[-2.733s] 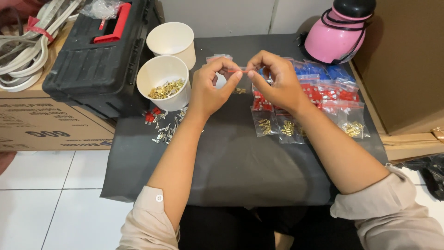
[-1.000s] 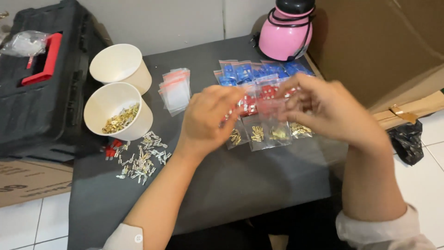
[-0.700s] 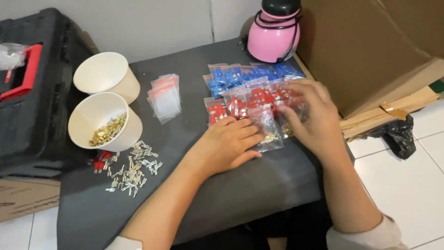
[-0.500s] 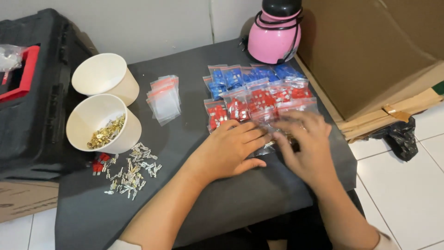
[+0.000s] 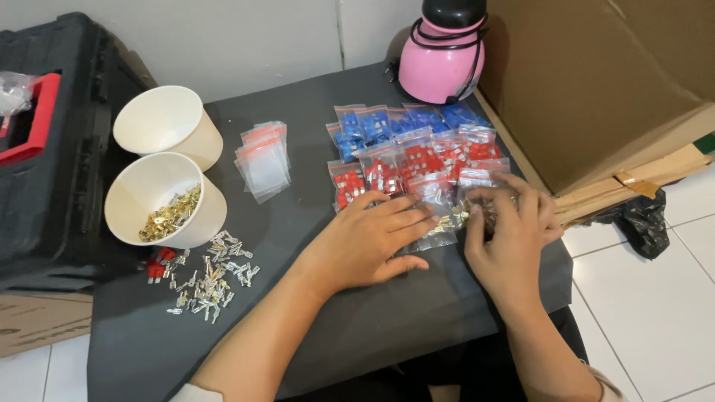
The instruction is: Sorting small gold electrical connectors and placing them into small plastic bags on a workbench.
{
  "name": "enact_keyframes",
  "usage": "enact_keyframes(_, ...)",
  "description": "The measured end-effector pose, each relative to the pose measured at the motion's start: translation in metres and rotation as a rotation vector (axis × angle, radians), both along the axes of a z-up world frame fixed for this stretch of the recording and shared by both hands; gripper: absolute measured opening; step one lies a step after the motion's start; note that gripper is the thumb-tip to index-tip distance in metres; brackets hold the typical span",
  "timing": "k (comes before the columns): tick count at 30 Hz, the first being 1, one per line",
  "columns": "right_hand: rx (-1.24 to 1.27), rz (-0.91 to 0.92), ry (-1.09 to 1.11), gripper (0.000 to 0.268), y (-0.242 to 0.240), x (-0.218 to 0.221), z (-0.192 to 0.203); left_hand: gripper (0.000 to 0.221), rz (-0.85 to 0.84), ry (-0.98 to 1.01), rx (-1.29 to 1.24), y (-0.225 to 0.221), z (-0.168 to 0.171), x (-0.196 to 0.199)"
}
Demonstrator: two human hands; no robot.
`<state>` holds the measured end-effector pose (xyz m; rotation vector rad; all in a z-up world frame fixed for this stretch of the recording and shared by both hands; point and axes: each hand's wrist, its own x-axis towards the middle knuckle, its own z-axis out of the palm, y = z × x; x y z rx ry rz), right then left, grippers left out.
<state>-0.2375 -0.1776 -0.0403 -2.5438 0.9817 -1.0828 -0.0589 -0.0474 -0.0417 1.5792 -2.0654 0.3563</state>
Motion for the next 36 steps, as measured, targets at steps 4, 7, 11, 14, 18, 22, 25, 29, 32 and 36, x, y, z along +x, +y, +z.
enact_keyframes(4, -0.005, -0.011, 0.02, 0.012, 0.0, 0.002, 0.003, 0.052, 0.019, 0.002, -0.035, -0.003, -0.009, 0.004)
enact_keyframes(7, 0.021, -0.016, -0.014, 0.022, 0.002, 0.003, 0.006, 0.049, 0.011, -0.007, -0.05, -0.003, -0.01, 0.004)
enact_keyframes(11, 0.098, 0.01, -0.08, 0.02, -0.003, 0.001, 0.003, 0.05, -0.004, -0.029, -0.116, -0.008, -0.015, 0.007)
enact_keyframes(14, 0.069, 0.047, -0.112, 0.024, -0.001, -0.004, 0.006, 0.048, 0.005, -0.069, -0.193, -0.007, -0.012, 0.007)
enact_keyframes(18, -0.042, 0.127, -0.182, 0.032, -0.002, -0.005, 0.003, 0.038, 0.023, -0.139, -0.332, -0.001, -0.006, 0.012)
enact_keyframes(22, -0.116, 0.232, -0.242, 0.037, 0.006, -0.006, 0.013, 0.027, 0.168, -0.328, -0.205, 0.03, 0.03, 0.01)
enact_keyframes(25, -0.211, 0.306, -0.207, 0.033, 0.01, -0.005, 0.006, 0.028, 0.278, -0.121, -0.259, 0.063, 0.035, -0.006)
enact_keyframes(29, -0.168, 0.51, -0.236, 0.033, 0.033, 0.017, 0.007, 0.026, 0.485, 0.139, -0.273, 0.129, 0.034, -0.015)
enact_keyframes(32, -0.137, 0.727, -0.218, 0.036, 0.064, 0.046, 0.015, 0.019, 0.779, 0.38, -0.328, 0.182, 0.02, 0.001)
enact_keyframes(36, -0.188, 0.934, 0.018, 0.029, 0.108, 0.092, 0.035, 0.019, 1.256, 0.559, -0.259, 0.241, 0.009, 0.026)
